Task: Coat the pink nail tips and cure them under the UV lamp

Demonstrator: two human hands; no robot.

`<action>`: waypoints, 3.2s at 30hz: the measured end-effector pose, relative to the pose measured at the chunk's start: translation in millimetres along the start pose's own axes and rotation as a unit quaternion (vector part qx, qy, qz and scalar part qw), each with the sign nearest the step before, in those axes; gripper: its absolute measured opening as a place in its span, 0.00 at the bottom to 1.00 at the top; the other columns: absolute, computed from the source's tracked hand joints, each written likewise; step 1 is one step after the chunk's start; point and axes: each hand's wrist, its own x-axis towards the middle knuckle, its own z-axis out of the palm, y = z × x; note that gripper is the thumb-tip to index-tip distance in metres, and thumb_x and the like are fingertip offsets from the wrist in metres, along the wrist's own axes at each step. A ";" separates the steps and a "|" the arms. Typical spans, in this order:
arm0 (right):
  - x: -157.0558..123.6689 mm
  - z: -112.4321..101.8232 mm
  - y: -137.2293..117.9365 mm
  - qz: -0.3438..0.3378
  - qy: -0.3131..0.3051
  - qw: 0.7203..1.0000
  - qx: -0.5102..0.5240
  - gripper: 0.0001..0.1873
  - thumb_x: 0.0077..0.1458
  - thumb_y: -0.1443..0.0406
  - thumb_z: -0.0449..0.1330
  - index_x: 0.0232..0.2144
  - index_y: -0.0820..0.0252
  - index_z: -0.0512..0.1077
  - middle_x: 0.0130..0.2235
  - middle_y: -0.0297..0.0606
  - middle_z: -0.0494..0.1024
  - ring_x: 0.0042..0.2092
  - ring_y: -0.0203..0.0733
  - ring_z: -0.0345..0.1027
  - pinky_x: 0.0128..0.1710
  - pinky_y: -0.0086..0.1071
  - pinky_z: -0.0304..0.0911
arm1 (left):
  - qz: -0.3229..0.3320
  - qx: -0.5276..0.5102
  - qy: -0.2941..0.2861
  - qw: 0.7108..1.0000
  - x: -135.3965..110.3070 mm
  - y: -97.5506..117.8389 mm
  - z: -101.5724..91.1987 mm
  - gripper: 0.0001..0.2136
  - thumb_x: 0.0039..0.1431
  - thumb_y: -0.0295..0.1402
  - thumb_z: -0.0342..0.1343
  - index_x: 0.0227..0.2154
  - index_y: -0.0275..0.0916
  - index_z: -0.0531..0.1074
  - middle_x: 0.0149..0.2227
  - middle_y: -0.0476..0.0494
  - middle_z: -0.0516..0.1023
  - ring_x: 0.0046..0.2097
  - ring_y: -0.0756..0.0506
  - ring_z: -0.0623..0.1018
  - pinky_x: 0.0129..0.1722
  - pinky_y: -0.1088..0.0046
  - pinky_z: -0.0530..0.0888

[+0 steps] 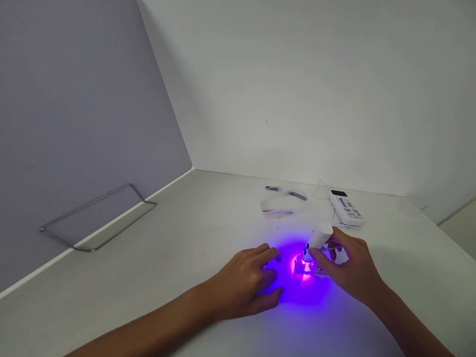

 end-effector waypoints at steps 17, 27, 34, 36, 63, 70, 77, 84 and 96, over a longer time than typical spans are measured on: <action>1.2 -0.5 -0.8 -0.004 0.000 1.000 0.005 0.09 0.58 0.61 0.61 0.27 0.56 0.67 0.20 0.28 0.67 0.21 0.33 0.61 0.20 0.25 0.60 | -0.009 -0.018 0.001 1.000 3.4 2.5 1.2 0.12 0.61 0.30 0.48 0.22 0.39 0.63 0.25 0.46 0.65 0.28 0.46 0.63 0.28 0.69 0.63; 1.5 -0.1 -1.1 -0.006 0.001 1.000 0.004 0.09 0.58 0.62 0.60 0.27 0.56 0.68 0.20 0.27 0.66 0.21 0.33 0.60 0.20 0.26 0.59 | -0.018 -0.016 0.003 1.000 3.7 4.9 -1.0 0.10 0.60 0.32 0.49 0.23 0.38 0.64 0.26 0.46 0.67 0.28 0.46 0.64 0.28 0.68 0.61; 0.8 0.6 1.3 -0.009 -0.002 1.000 0.007 0.09 0.58 0.62 0.61 0.27 0.57 0.68 0.21 0.28 0.68 0.22 0.33 0.61 0.21 0.25 0.60 | -0.033 -0.027 -0.028 0.999 3.1 5.5 -2.1 0.08 0.60 0.33 0.49 0.27 0.38 0.68 0.29 0.46 0.69 0.26 0.48 0.65 0.27 0.69 0.62; 0.2 0.8 1.2 -0.011 -0.001 1.000 0.006 0.09 0.58 0.62 0.61 0.27 0.57 0.68 0.21 0.28 0.67 0.21 0.33 0.61 0.20 0.25 0.60 | -0.034 -0.025 -0.019 0.999 3.1 5.1 -2.0 0.07 0.60 0.33 0.49 0.29 0.38 0.69 0.31 0.45 0.71 0.28 0.47 0.66 0.28 0.68 0.63; 0.7 1.0 0.3 -0.014 0.010 1.000 0.000 0.10 0.57 0.63 0.61 0.26 0.56 0.65 0.20 0.27 0.66 0.20 0.33 0.60 0.20 0.25 0.59 | -0.043 -0.014 -0.019 0.999 2.2 3.2 2.8 0.07 0.59 0.33 0.54 0.27 0.38 0.67 0.29 0.47 0.69 0.32 0.46 0.65 0.32 0.67 0.61; 0.7 1.9 1.0 -0.005 0.004 1.000 0.000 0.10 0.57 0.62 0.62 0.26 0.56 0.66 0.20 0.27 0.67 0.20 0.33 0.61 0.20 0.25 0.59 | -0.065 -0.009 -0.051 0.997 3.1 2.9 2.7 0.07 0.57 0.37 0.58 0.33 0.38 0.72 0.34 0.44 0.71 0.36 0.43 0.69 0.36 0.65 0.65; -0.3 -0.2 -0.3 0.001 0.003 1.000 -0.001 0.12 0.57 0.61 0.61 0.24 0.55 0.64 0.20 0.27 0.66 0.21 0.33 0.60 0.20 0.25 0.59 | -0.053 -0.009 -0.019 0.998 2.7 4.3 1.0 0.10 0.57 0.39 0.59 0.31 0.37 0.72 0.40 0.39 0.72 0.41 0.40 0.72 0.40 0.63 0.68; -0.3 0.7 -0.3 0.002 0.005 1.000 -0.007 0.13 0.57 0.60 0.61 0.24 0.55 0.63 0.19 0.27 0.65 0.20 0.33 0.60 0.20 0.26 0.59 | -0.045 -0.011 -0.040 0.998 2.0 3.5 1.3 0.03 0.55 0.30 0.56 0.32 0.38 0.70 0.39 0.40 0.71 0.40 0.41 0.71 0.38 0.64 0.67; 1.9 0.3 -0.4 -0.009 -0.003 1.000 0.008 0.10 0.58 0.62 0.61 0.26 0.56 0.66 0.21 0.28 0.68 0.21 0.33 0.62 0.19 0.25 0.59 | -0.046 -0.017 -0.040 0.998 2.0 3.2 -0.9 0.05 0.50 0.24 0.53 0.30 0.37 0.69 0.41 0.38 0.71 0.42 0.40 0.71 0.39 0.63 0.66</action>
